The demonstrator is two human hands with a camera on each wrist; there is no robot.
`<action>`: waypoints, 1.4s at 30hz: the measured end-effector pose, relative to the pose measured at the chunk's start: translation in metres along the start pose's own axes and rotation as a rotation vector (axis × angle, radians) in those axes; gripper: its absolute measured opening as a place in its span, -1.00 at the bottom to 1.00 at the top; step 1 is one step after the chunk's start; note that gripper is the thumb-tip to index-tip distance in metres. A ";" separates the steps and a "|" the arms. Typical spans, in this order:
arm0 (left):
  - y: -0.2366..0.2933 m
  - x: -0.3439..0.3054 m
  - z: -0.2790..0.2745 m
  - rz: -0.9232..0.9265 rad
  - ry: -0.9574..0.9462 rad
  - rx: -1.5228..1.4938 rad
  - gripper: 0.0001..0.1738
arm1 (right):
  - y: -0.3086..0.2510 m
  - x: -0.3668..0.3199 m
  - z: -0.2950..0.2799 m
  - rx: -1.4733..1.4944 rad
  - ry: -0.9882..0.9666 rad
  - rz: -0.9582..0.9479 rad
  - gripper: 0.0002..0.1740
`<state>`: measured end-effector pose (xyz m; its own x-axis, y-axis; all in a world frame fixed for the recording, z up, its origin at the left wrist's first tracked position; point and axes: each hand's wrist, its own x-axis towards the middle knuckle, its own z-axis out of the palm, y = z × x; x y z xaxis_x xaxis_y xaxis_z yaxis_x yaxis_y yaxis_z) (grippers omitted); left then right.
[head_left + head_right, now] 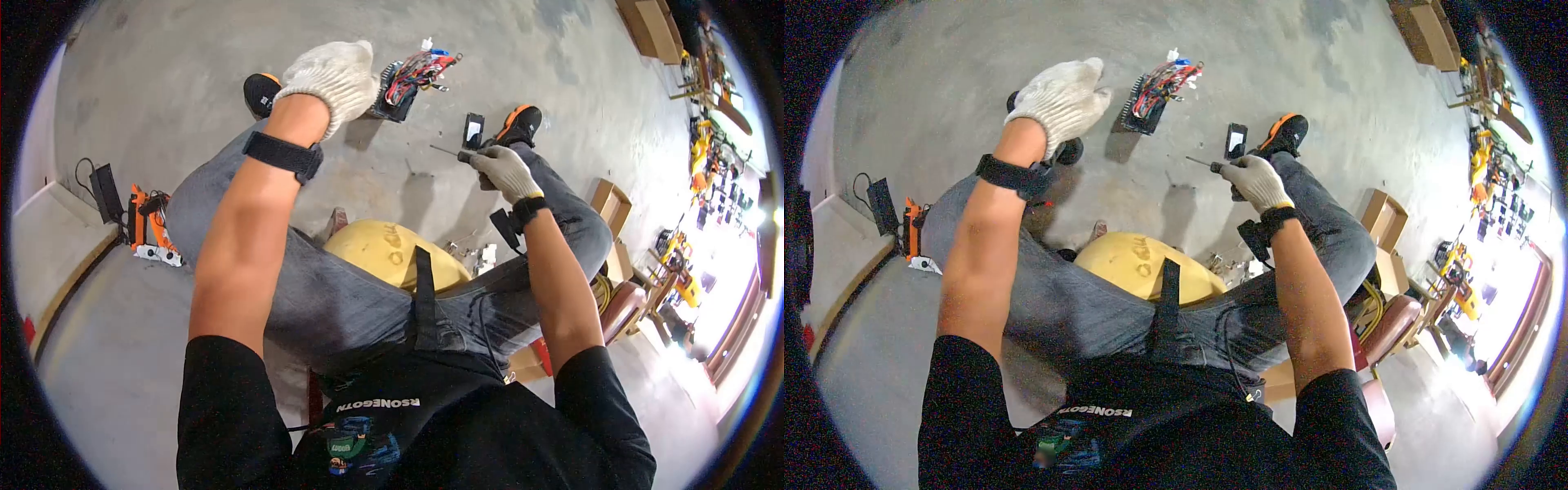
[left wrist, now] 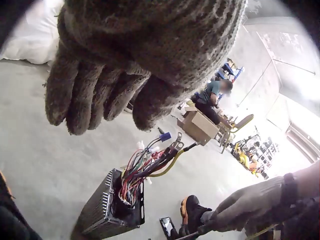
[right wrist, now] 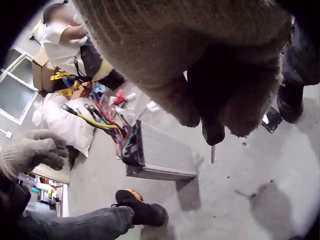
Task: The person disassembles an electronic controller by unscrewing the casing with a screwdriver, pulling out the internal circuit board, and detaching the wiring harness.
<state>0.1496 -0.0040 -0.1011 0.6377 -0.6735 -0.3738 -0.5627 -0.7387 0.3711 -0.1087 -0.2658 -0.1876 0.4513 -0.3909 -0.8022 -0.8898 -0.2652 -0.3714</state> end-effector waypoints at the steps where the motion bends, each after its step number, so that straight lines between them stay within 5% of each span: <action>1: 0.001 0.002 0.000 0.004 -0.007 0.017 -0.61 | 0.002 0.003 0.003 -0.070 0.001 0.003 -0.47; 12: 0.005 0.005 0.005 0.002 -0.092 0.107 -0.57 | 0.082 0.032 0.052 -0.269 -0.173 0.218 -0.31; 18: 0.010 0.004 0.006 -0.020 -0.104 0.125 -0.55 | 0.100 0.051 0.068 -0.336 -0.182 0.180 -0.33; 33: 0.008 0.004 0.012 -0.001 -0.111 0.116 -0.55 | 0.091 0.069 0.077 -0.272 -0.142 0.185 -0.35; 42: 0.025 0.005 -0.004 -0.041 -0.197 -0.022 -0.58 | 0.021 0.024 0.007 -0.134 -0.143 0.047 -0.52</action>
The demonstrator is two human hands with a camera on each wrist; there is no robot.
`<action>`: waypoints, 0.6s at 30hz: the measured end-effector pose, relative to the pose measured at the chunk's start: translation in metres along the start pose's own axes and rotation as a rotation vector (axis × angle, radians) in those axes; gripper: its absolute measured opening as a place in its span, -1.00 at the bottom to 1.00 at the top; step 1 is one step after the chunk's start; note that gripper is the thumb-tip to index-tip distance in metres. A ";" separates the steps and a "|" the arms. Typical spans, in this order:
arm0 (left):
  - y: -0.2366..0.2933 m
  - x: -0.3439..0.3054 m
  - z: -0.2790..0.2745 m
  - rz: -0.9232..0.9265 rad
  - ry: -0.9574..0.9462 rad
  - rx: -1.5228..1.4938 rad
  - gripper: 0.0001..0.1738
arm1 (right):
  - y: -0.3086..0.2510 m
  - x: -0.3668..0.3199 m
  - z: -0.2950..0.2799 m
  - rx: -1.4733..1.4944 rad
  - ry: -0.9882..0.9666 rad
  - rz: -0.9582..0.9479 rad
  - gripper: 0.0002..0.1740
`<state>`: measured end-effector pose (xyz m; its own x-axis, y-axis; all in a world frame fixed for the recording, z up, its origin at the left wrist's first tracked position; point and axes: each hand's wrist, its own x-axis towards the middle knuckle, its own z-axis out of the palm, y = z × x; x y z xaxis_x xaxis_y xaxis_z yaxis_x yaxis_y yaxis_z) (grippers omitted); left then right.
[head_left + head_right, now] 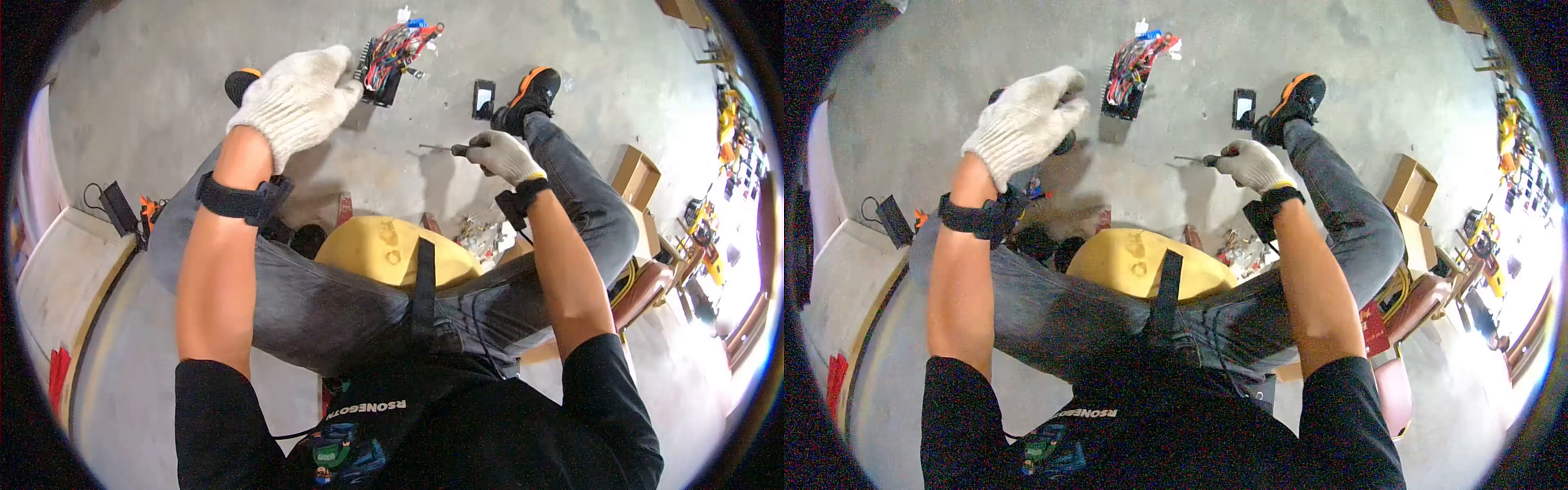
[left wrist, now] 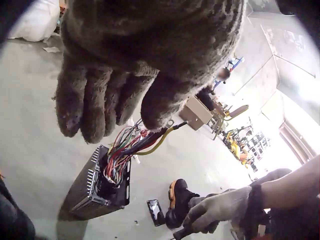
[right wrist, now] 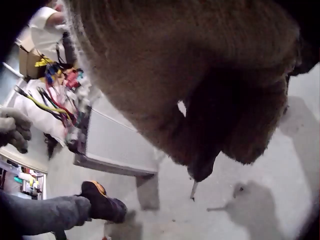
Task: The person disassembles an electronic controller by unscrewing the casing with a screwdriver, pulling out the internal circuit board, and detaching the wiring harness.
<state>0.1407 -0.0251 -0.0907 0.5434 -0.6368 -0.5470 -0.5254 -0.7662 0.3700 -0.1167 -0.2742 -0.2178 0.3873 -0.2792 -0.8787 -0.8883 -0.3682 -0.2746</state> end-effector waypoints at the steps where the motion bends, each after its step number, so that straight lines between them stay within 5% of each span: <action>1: -0.002 -0.001 0.002 0.026 0.002 -0.050 -0.59 | -0.009 -0.012 -0.012 0.034 -0.064 -0.061 -0.52; 4: -0.012 0.001 0.012 0.116 0.036 -0.120 -0.59 | -0.042 -0.062 -0.044 0.141 -0.139 -0.187 -0.51; 10: -0.017 -0.002 0.004 0.164 -0.158 -0.383 -0.39 | -0.072 -0.152 -0.071 0.461 0.038 -0.325 -0.46; 13: -0.010 -0.015 -0.003 0.217 -0.235 -0.737 -0.50 | -0.077 -0.176 -0.069 0.547 0.086 -0.356 -0.45; 18: -0.006 -0.015 -0.006 0.245 -0.362 -0.875 -0.67 | -0.082 -0.190 -0.058 0.590 0.123 -0.362 -0.42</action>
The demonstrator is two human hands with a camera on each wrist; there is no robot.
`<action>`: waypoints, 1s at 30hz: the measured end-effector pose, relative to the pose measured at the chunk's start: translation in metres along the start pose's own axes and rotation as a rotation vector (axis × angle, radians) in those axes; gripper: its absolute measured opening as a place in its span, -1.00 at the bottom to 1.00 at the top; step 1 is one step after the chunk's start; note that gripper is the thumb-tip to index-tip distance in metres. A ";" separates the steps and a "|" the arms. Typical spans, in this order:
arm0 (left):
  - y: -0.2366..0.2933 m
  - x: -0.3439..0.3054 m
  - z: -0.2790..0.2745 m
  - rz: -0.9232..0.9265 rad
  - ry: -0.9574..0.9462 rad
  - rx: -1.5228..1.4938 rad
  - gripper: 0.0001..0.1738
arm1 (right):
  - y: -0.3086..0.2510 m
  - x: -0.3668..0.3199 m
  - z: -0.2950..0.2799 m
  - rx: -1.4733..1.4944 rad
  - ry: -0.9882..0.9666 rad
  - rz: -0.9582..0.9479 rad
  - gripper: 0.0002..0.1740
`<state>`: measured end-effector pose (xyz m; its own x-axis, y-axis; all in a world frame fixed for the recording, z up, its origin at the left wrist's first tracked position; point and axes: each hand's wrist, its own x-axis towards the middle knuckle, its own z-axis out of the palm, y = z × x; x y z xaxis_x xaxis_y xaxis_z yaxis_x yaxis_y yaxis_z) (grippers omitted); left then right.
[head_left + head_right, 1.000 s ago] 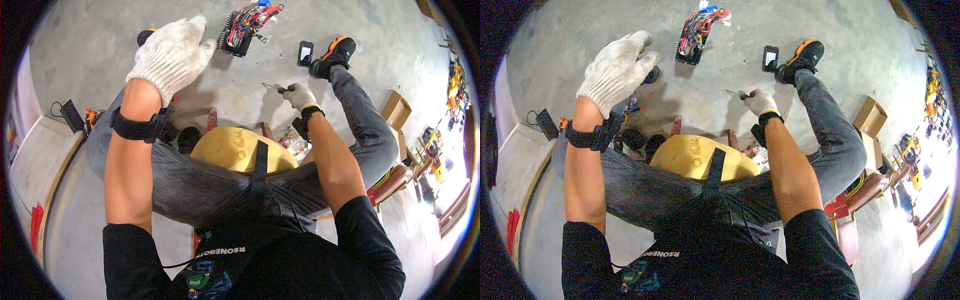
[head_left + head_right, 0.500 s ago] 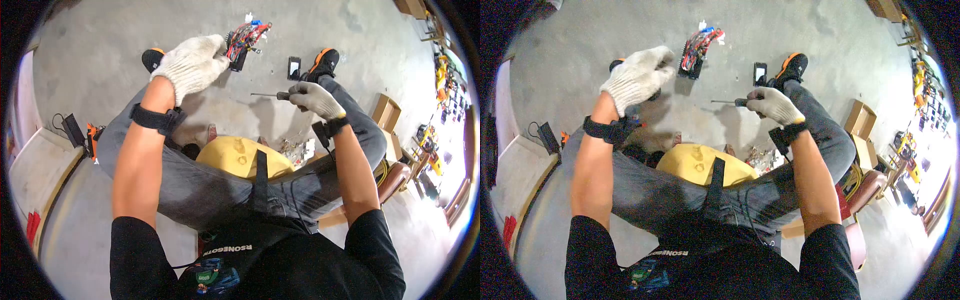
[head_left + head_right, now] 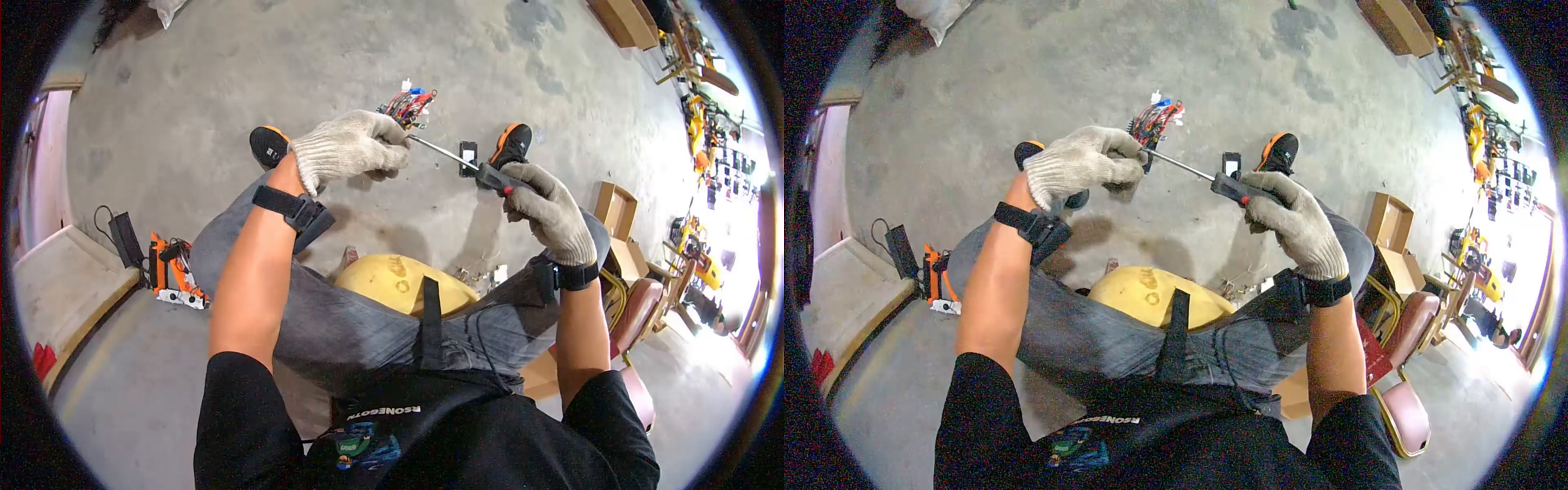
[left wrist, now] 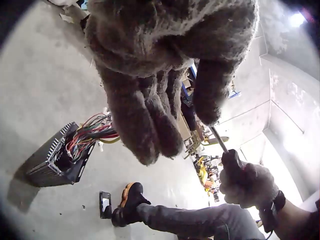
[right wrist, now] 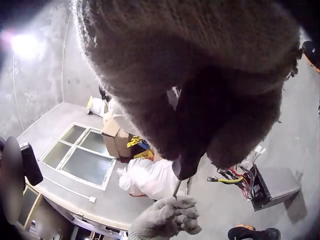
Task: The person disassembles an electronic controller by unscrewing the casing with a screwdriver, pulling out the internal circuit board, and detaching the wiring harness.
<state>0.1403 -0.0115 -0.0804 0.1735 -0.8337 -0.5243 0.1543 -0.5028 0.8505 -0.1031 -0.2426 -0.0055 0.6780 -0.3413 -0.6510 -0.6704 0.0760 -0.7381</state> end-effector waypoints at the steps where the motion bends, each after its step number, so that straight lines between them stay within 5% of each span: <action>1: -0.001 0.001 -0.001 0.006 -0.008 0.015 -0.62 | -0.001 -0.001 0.002 -0.001 0.000 -0.002 -0.42; 30: -0.007 0.007 -0.001 0.062 0.027 -0.150 -0.76 | 0.000 0.001 0.001 -0.045 -0.005 0.003 -0.42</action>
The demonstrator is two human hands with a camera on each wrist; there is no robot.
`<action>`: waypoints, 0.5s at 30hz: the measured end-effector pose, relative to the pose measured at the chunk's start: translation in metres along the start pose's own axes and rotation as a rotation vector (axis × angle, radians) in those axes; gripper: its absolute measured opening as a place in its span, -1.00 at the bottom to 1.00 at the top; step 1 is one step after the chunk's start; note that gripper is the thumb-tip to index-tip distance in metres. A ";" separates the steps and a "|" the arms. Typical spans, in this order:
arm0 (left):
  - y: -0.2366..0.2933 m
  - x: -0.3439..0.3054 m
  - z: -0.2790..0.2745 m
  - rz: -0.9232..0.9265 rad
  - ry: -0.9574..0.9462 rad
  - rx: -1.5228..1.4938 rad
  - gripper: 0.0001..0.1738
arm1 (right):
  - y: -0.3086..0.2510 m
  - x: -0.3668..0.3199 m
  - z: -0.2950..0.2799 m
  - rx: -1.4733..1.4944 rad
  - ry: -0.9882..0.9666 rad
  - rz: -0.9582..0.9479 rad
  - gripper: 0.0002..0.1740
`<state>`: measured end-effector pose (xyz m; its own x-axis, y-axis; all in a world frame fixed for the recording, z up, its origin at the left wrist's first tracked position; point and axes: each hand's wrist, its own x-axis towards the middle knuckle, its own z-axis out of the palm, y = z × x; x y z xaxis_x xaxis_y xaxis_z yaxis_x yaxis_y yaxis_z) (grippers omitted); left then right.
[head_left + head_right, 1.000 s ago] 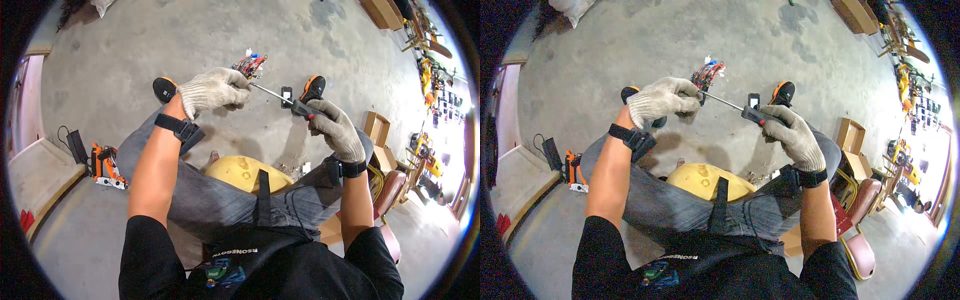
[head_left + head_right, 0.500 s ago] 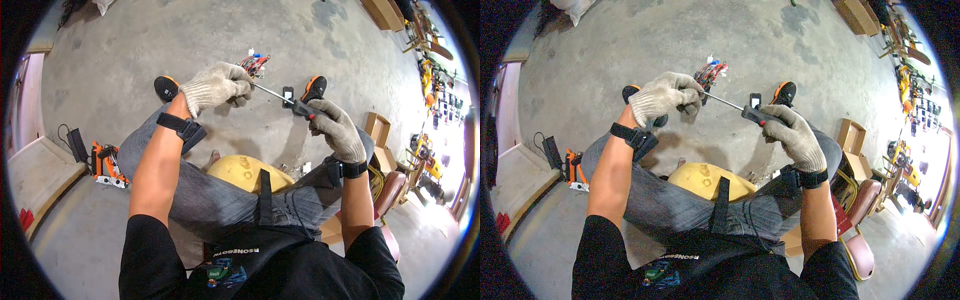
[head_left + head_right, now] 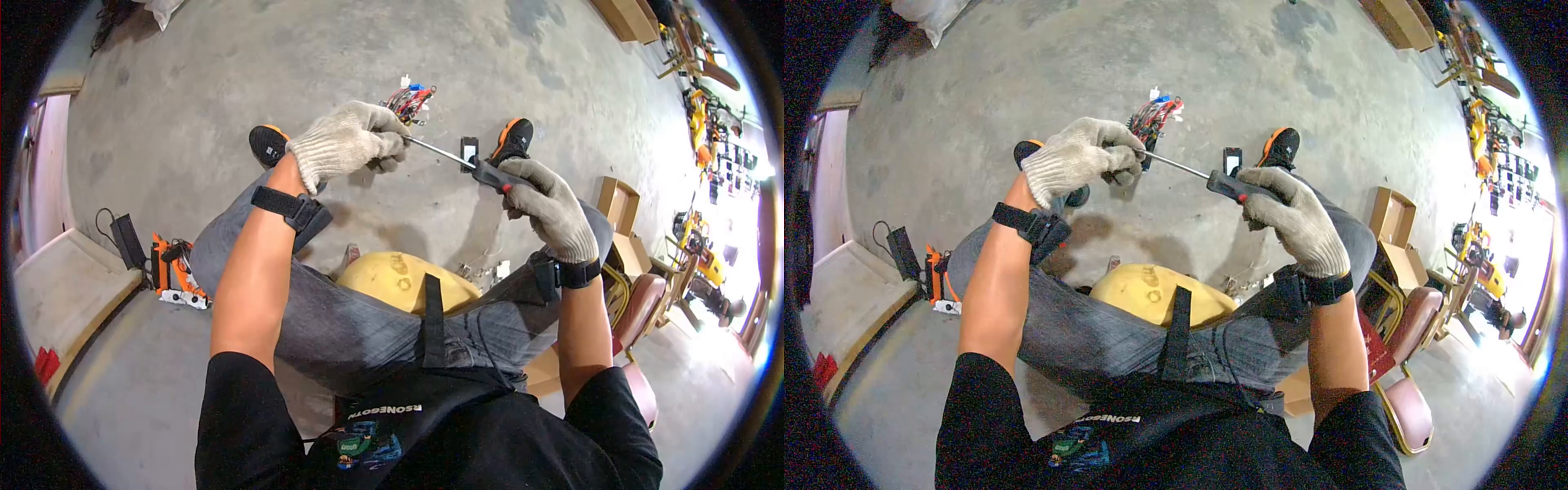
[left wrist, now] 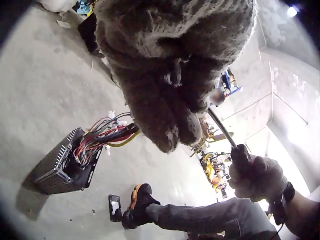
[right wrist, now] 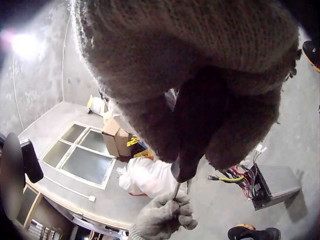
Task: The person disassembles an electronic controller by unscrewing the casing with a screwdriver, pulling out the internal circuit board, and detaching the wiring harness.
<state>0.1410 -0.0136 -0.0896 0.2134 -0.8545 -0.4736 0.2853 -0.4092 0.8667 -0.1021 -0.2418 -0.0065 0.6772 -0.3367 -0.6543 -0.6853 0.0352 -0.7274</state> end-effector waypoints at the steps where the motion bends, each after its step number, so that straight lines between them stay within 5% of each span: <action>1: 0.003 -0.001 0.001 -0.010 0.000 0.057 -0.76 | -0.002 0.000 0.001 0.000 0.000 0.001 -0.42; 15: 0.012 -0.009 0.005 -0.090 -0.097 0.410 -0.72 | -0.012 -0.005 0.002 -0.071 -0.009 0.022 -0.53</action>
<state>0.1378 -0.0125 -0.0744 0.1106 -0.8277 -0.5501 -0.1007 -0.5600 0.8223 -0.0969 -0.2392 0.0048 0.6639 -0.3277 -0.6722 -0.7171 -0.0240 -0.6965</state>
